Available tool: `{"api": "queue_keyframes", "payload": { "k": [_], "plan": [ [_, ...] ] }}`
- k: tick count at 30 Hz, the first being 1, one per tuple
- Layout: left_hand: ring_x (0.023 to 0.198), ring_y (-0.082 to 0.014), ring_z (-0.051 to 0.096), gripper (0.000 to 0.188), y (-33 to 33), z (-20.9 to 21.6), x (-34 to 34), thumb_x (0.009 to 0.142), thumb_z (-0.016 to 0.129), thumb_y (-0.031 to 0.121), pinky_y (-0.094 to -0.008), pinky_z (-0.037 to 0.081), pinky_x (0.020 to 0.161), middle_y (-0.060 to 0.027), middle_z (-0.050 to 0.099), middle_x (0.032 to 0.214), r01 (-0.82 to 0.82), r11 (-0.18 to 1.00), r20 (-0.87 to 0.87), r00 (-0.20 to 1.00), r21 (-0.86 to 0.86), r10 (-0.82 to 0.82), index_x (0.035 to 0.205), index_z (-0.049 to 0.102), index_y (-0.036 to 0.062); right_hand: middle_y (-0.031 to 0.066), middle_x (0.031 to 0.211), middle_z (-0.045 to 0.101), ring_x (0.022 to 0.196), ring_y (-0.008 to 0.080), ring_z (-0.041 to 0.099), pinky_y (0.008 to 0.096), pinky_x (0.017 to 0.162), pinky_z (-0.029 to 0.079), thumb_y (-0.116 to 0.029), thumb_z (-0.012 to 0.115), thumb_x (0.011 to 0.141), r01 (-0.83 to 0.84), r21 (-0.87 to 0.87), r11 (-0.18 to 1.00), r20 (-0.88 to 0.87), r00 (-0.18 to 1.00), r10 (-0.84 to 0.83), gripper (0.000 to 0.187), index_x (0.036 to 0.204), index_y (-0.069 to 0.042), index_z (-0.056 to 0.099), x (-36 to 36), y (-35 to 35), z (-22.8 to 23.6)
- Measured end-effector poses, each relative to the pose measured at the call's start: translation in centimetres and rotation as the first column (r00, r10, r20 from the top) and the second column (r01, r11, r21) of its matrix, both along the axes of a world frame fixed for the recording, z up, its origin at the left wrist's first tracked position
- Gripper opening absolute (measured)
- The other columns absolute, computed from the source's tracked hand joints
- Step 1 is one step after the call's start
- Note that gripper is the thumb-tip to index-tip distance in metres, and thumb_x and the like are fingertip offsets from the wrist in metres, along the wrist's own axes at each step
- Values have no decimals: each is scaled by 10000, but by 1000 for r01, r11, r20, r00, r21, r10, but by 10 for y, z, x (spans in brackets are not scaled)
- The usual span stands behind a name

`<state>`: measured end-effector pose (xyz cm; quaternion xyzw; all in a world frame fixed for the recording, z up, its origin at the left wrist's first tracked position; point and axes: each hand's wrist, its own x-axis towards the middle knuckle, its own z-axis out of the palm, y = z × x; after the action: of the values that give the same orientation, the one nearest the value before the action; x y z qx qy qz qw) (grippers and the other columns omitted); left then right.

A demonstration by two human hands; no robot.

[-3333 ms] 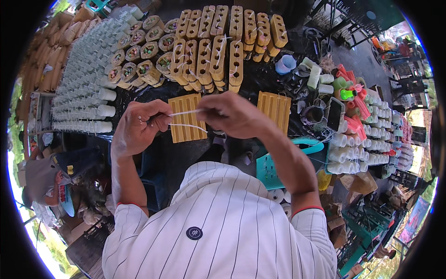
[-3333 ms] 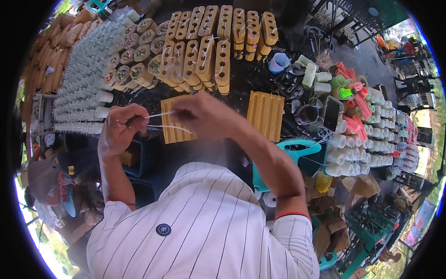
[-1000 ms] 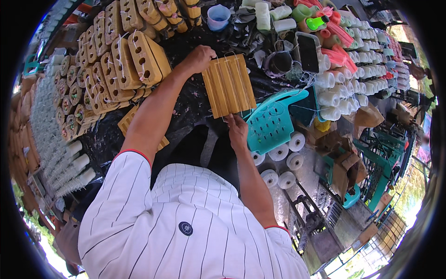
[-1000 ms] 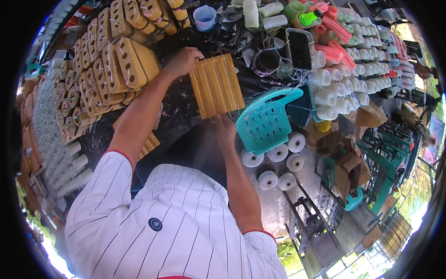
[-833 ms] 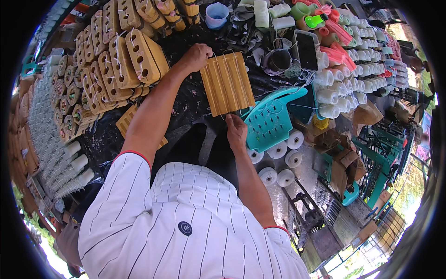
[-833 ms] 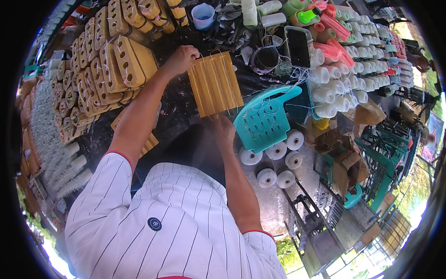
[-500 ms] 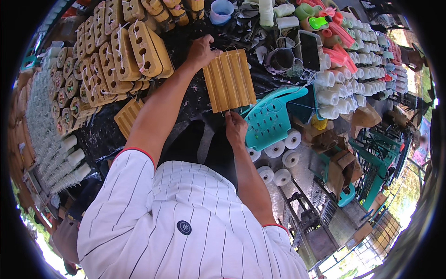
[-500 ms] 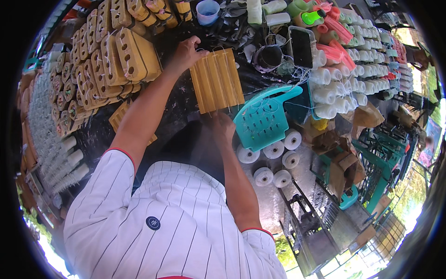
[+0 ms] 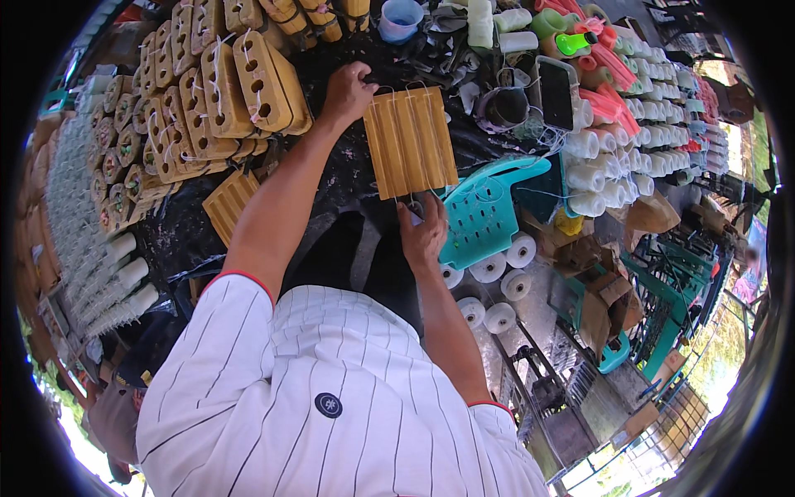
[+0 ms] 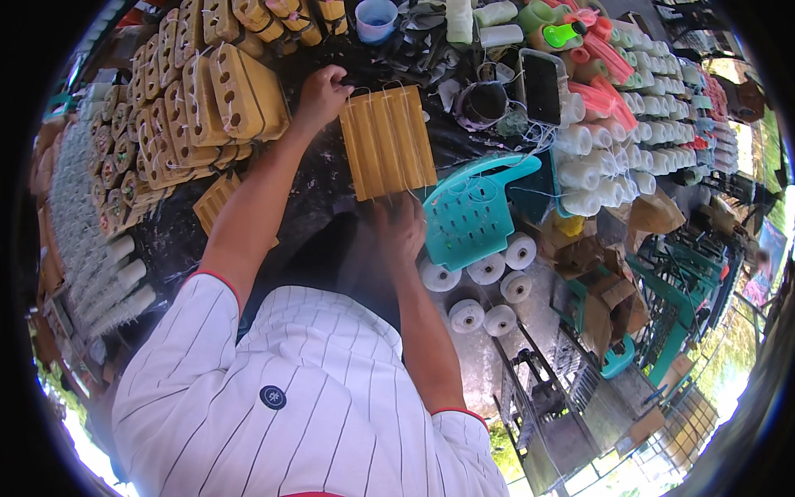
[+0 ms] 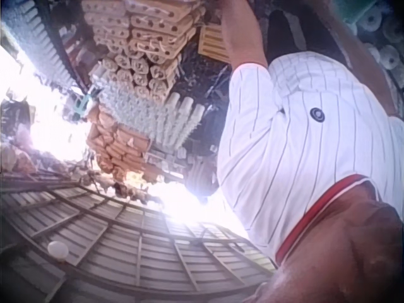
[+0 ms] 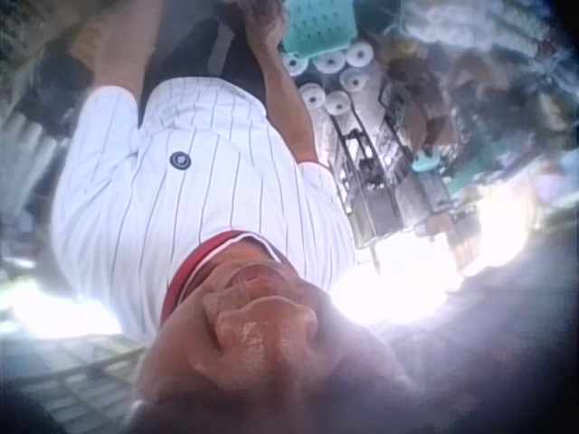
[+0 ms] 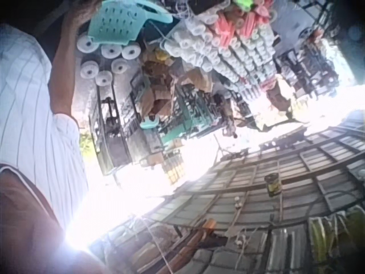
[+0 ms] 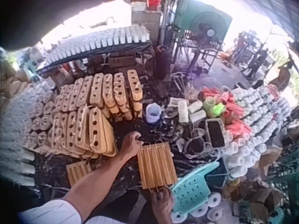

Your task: The person assembles corrugated cardboard egg trays by stacking flat pieces, threading white string through pre-cut holes, and tying knots to secure them. They use shears to cut the string and a small tool to scrape or smooth the cardboard edges. Completed bundles are placed on a nearby table.

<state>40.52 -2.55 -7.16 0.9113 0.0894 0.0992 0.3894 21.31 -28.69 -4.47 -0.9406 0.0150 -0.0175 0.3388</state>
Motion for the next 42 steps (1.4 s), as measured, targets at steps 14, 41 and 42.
{"api": "queue_keyframes", "payload": {
  "k": [14,41,42],
  "plan": [
    [1073,-340,734,883,-25,30,-6,703,928,539,-402,586,914,-234,738,1144,-233,972,-354,913,-41,204,1281,639,-63,165,1190,688,1173,395,601,530,1016,442,-396,817,827,-65,-229,971,-230,973,11,466,1136,-52,763,-16,6,11],
    [1228,-377,675,976,-27,21,1,679,926,578,-432,554,1020,-260,696,1289,-200,980,-426,885,19,189,1357,615,-51,121,780,708,731,358,700,480,678,518,-219,771,880,-126,-166,978,48,990,136,157,935,-79,726,8,-4,3],
    [1231,-375,673,974,-27,22,0,679,926,579,-433,554,1019,-259,695,1290,-202,979,-427,885,6,185,1357,616,-47,121,758,703,714,362,696,482,667,519,-210,766,881,-125,-182,975,38,990,134,143,906,-78,719,11,-2,-9]
  ]
}}
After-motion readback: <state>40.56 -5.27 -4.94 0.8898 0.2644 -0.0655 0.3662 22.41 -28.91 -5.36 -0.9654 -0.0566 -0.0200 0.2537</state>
